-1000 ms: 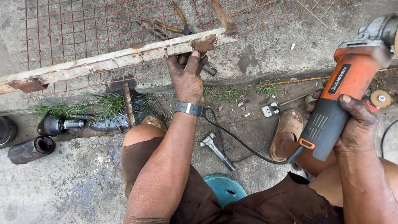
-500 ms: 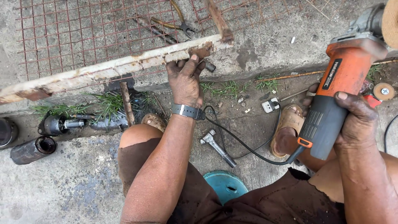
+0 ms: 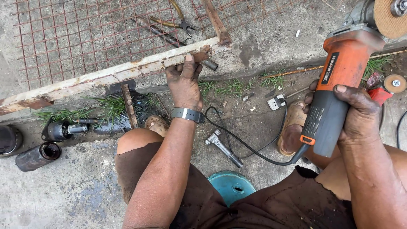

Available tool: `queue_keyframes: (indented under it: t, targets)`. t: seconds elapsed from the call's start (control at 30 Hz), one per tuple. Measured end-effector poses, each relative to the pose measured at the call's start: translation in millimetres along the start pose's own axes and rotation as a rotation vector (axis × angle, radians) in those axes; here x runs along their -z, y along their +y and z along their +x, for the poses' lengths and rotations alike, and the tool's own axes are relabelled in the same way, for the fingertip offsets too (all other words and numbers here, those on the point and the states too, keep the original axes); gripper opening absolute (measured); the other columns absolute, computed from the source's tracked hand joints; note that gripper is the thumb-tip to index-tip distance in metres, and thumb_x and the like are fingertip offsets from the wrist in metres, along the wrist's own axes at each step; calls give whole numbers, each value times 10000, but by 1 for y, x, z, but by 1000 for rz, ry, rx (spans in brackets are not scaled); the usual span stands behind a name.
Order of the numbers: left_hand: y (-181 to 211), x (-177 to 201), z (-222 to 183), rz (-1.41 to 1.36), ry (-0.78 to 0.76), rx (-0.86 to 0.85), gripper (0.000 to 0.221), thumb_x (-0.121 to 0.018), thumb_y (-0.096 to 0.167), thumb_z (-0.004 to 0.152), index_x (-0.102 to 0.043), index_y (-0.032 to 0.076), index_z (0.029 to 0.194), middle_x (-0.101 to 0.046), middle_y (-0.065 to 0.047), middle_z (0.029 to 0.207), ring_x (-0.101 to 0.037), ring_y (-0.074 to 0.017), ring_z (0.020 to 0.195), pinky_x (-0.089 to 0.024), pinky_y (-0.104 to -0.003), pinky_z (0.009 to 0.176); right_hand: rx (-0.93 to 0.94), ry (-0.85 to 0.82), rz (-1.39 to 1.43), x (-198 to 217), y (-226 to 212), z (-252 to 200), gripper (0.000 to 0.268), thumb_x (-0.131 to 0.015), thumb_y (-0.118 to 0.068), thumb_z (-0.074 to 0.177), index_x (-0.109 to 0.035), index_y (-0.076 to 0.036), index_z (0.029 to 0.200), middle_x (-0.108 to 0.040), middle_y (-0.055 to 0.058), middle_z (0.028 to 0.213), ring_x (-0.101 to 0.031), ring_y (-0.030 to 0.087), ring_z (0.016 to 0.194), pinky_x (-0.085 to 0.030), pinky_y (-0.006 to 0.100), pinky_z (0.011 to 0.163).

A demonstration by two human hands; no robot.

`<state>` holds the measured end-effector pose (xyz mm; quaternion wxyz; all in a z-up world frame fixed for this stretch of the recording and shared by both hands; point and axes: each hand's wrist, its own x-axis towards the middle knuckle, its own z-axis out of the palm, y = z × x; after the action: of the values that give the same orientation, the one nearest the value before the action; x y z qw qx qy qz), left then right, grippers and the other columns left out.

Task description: Using an angle grinder to cut and shape metal frame components on the ground.

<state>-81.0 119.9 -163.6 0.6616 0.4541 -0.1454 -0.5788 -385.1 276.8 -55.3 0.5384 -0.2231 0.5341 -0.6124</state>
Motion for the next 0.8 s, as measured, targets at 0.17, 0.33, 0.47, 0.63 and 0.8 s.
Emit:
queue_keyframes:
  t: [0.17, 0.33, 0.47, 0.63, 0.8]
  targets:
    - [-10, -1, 8, 69, -121, -137, 425, -759, 230, 905, -398, 44, 1026, -535, -89, 955, -695, -210, 830, -660, -355, 871, 7, 46, 33, -3, -1, 0, 575, -692, -175, 830, -543, 3, 1356, -690, 138, 958, -756, 277, 767, -671, 389, 677]
    - [-7, -4, 6, 95, -67, -121, 430, -760, 235, 894, -399, 39, 1021, -509, -89, 947, -673, -219, 801, -654, -344, 825, 9, 22, 31, -3, -1, -1, 568, -718, -199, 831, -559, 6, 1337, -692, 142, 918, -753, 262, 761, -666, 367, 663]
    - [-12, -3, 13, 242, 7, -225, 445, -796, 329, 872, -451, 63, 962, -454, -2, 868, -539, -108, 722, -494, -232, 697, 33, 58, -25, -2, 2, -2, 588, -721, -261, 867, -543, -4, 1364, -697, 129, 937, -763, 263, 740, -670, 337, 626]
    - [0, -8, 10, 37, -22, -154, 528, -824, 269, 820, -450, -3, 1075, -523, -84, 928, -642, -212, 827, -582, -351, 852, 60, 36, -76, -5, 2, -5, 547, -672, -279, 887, -576, 10, 1343, -706, 129, 937, -743, 246, 721, -651, 316, 656]
    - [27, -17, 6, -154, -45, 25, 617, -843, 399, 715, -491, 38, 1071, -529, -110, 941, -605, -277, 905, -582, -435, 827, 156, -6, -132, -2, 6, -3, 674, -650, -110, 865, -460, -48, 1508, -673, 118, 1077, -779, 277, 860, -713, 337, 696]
